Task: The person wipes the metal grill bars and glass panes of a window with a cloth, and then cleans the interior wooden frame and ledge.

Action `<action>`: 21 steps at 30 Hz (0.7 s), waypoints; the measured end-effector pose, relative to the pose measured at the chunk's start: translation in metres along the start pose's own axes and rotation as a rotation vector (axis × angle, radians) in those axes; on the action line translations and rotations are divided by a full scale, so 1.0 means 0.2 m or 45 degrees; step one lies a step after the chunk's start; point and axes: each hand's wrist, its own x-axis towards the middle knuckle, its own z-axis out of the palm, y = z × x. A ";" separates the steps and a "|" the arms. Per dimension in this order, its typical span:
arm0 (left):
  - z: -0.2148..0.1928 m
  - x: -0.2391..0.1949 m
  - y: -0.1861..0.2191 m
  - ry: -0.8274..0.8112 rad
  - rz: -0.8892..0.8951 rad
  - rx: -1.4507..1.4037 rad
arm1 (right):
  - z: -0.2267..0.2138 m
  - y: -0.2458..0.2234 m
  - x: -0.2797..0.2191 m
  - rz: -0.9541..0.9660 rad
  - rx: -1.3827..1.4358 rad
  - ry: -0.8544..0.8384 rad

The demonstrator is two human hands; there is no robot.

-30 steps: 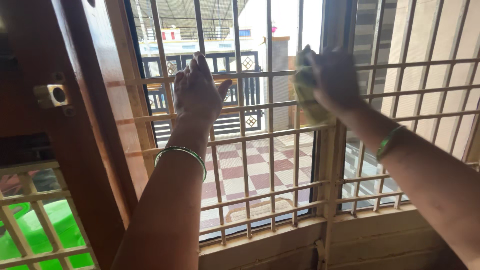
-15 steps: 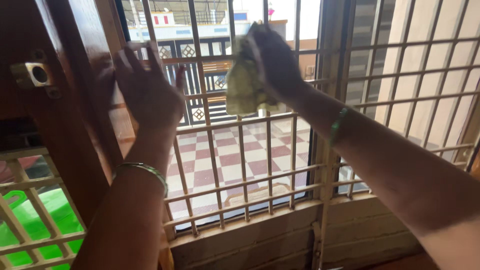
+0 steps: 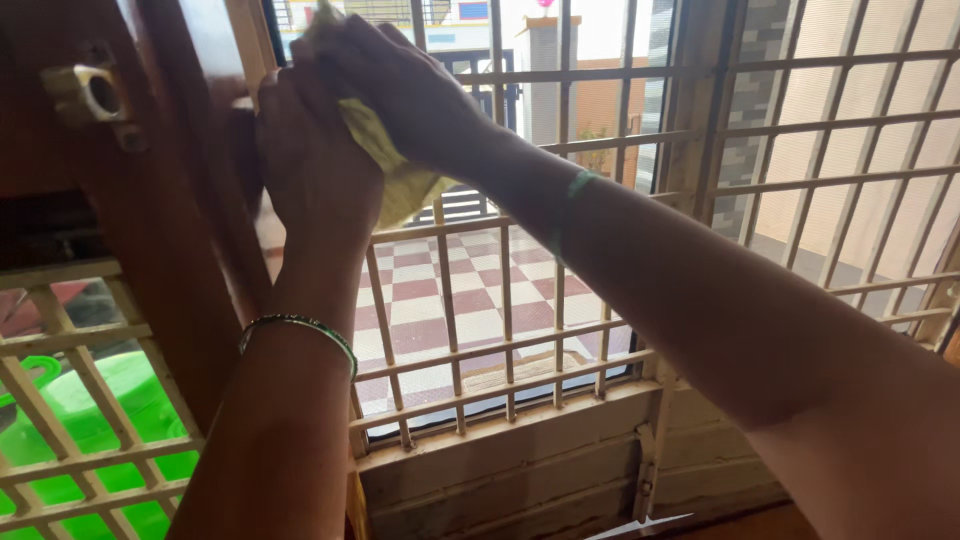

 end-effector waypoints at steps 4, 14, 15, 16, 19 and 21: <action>-0.01 0.00 -0.03 0.003 0.045 0.129 | -0.10 0.01 -0.11 0.089 -0.048 -0.117; -0.03 0.03 0.01 -0.159 -0.180 -0.037 | 0.06 -0.07 -0.01 0.073 -0.013 -0.037; -0.04 0.02 0.00 -0.164 -0.175 -0.078 | 0.01 -0.07 -0.03 0.048 -0.109 -0.092; -0.05 0.02 -0.01 -0.169 -0.171 -0.120 | -0.04 -0.06 -0.05 0.022 -0.204 -0.146; -0.05 0.03 -0.01 -0.119 -0.059 0.012 | -0.16 -0.07 -0.14 0.048 -0.513 -0.328; -0.04 0.04 -0.02 -0.245 -0.162 -0.057 | -0.16 -0.09 -0.16 0.004 -0.414 -0.270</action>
